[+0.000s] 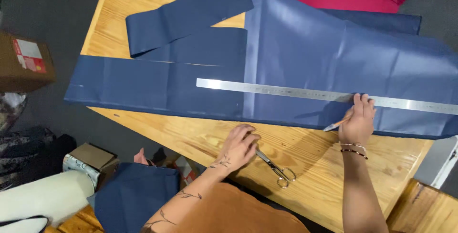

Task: The person measures a large piece of dark blue fabric using a metal ruler and a white marking tool, drawing a straight line across the material. They then use scissors to cut along the marked line, separating a strip of fabric, and finally fold the cut piece.

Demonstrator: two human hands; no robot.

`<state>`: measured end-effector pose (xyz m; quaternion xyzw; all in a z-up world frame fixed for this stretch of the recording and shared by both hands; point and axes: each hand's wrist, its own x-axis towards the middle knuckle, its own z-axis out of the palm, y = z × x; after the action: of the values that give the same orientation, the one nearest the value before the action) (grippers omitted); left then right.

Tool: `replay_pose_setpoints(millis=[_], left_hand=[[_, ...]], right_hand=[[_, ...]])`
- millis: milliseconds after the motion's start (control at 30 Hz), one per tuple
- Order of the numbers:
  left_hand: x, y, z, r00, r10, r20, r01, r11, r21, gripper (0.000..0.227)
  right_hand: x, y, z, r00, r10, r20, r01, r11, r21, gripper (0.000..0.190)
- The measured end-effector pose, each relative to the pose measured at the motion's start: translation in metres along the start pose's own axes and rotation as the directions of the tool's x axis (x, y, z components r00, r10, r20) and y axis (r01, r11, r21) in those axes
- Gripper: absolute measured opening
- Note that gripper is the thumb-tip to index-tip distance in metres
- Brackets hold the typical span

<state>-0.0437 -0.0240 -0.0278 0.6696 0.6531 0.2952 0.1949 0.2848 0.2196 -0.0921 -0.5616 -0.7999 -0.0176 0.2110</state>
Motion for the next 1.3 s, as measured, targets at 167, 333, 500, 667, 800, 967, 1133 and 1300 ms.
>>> replay_pose_setpoints(millis=[167, 333, 500, 667, 800, 967, 1133, 1300], left_hand=[[0.016, -0.039, -0.079, 0.992, -0.115, -0.053, 0.116, 0.993, 0.008, 0.018], [0.000, -0.114, -0.124, 0.919, -0.314, -0.238, 0.337, 0.939, 0.062, 0.025], [-0.021, -0.155, -0.158, 0.934, -0.275, -0.228, 0.315, 0.935, 0.161, 0.031], [-0.027, -0.148, -0.150, 0.943, -0.230, -0.241, 0.288, 0.927, 0.241, 0.037], [-0.026, -0.136, -0.147, 0.913, -0.366, -0.180, 0.402, 0.879, 0.257, 0.045], [-0.032, -0.150, -0.136, 0.915, -0.224, -0.335, 0.317, 0.914, 0.254, 0.041], [-0.033, -0.160, -0.129, 0.942, -0.209, -0.264, 0.285, 0.912, 0.296, 0.042], [-0.039, -0.183, -0.108, 0.923, -0.117, -0.367, 0.282, 0.855, 0.436, 0.050]], right_hand=[[0.006, -0.026, -0.019, 0.965, 0.041, 0.258, -0.060, 0.996, 0.064, 0.064], [0.001, -0.045, -0.026, 0.958, 0.107, 0.266, -0.131, 0.989, 0.075, 0.057], [-0.015, -0.068, -0.020, 0.989, -0.008, 0.145, 0.000, 0.998, 0.056, 0.059], [-0.029, -0.081, -0.017, 0.961, 0.115, 0.253, -0.145, 0.984, 0.107, 0.073], [-0.020, -0.101, -0.018, 0.920, 0.280, 0.274, -0.319, 0.942, 0.108, 0.083], [0.003, -0.134, -0.032, 0.900, 0.364, 0.238, -0.355, 0.931, -0.081, 0.066], [0.025, -0.099, -0.013, 0.868, 0.421, 0.265, -0.334, 0.888, -0.316, 0.031], [0.035, -0.041, 0.033, 0.946, 0.135, 0.294, -0.018, 0.929, -0.370, 0.039]])
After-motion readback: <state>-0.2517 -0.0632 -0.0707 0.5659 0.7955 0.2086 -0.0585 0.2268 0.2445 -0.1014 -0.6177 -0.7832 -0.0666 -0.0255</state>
